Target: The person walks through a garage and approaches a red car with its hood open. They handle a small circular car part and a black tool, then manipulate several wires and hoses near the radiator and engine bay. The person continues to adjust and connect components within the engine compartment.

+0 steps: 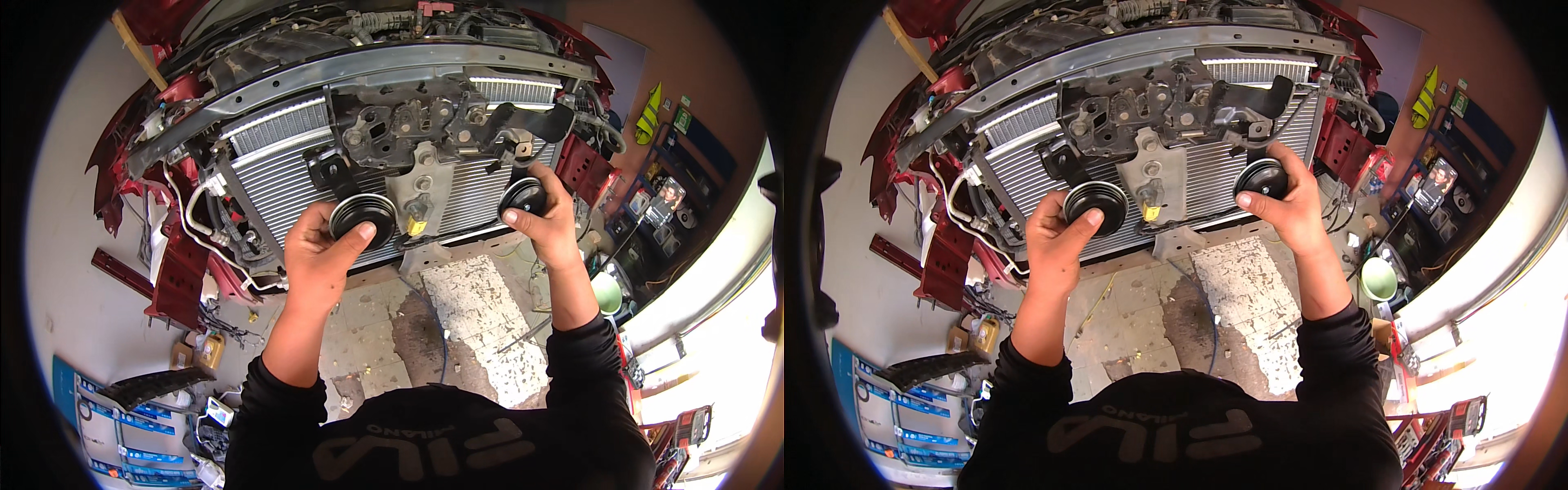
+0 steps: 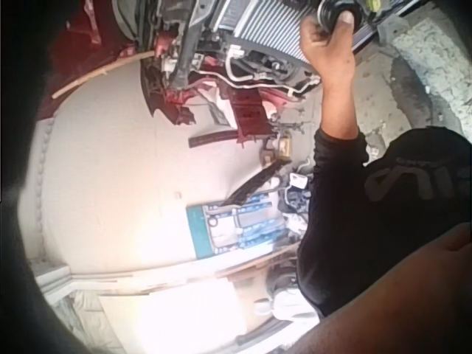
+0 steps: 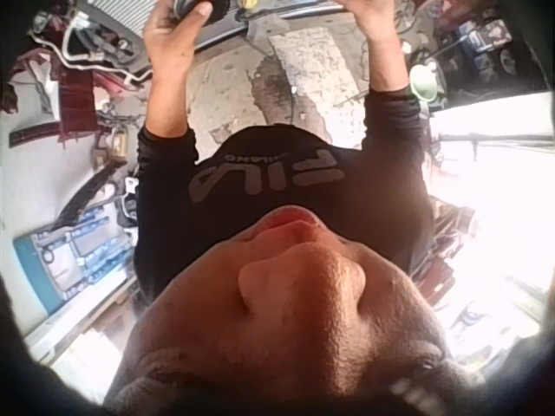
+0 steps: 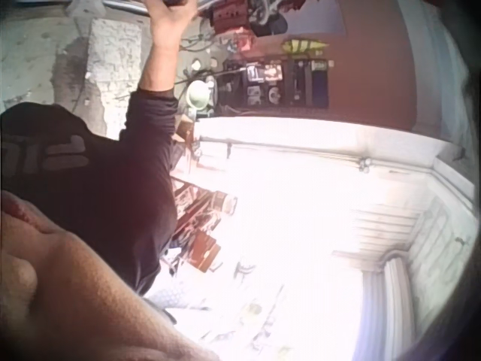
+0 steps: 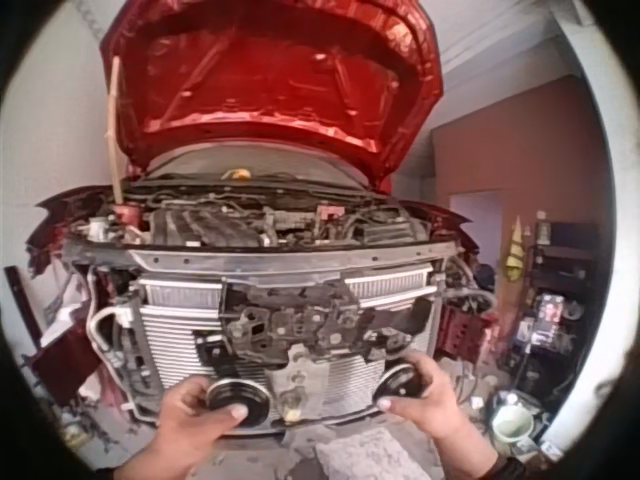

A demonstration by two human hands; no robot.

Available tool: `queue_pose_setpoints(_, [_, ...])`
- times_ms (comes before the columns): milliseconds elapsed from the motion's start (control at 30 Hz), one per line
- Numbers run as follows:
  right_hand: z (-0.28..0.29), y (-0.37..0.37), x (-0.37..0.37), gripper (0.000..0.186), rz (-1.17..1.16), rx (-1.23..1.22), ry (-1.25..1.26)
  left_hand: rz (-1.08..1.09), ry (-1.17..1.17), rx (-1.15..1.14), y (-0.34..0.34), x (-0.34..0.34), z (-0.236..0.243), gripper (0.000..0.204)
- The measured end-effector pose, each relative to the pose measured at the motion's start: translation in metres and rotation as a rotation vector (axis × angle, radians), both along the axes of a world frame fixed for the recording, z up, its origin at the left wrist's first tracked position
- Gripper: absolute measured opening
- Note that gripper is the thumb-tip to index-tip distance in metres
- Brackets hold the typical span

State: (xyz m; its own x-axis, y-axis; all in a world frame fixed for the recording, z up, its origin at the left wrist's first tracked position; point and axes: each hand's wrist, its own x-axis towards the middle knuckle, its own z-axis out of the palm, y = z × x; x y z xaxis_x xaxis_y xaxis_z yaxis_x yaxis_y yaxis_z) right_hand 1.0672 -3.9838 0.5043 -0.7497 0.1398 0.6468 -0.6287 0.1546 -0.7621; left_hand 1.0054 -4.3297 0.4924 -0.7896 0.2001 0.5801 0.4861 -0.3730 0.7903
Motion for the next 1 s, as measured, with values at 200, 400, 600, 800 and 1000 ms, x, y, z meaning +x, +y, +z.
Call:
queue_pose_setpoints(200, [0.002, 0.003, 0.001, 0.064, 0.040, 0.041, -0.018, -0.006, -0.015, 0.018, 0.001, 0.003, 0.002, 0.021])
queue_pose_setpoints(400, [0.003, 0.000, -0.018, 0.061, 0.037, 0.021, -0.028, -0.014, -0.029, 0.007, -0.001, 0.003, 0.002, 0.023])
queue_pose_setpoints(600, [-0.009, -0.001, -0.033, 0.068, 0.091, -0.039, -0.050, -0.013, -0.037, 0.016, 0.000, 0.003, 0.001, 0.023])
queue_pose_setpoints(800, [-0.024, -0.001, -0.040, 0.063, 0.118, -0.149, -0.020, -0.014, -0.016, 0.018, 0.000, 0.001, -0.001, 0.023])
queue_pose_setpoints(1000, [-0.042, -0.013, -0.045, 0.054, 0.162, -0.397, 0.010, -0.035, 0.022, 0.075, 0.006, 0.000, -0.003, 0.024])
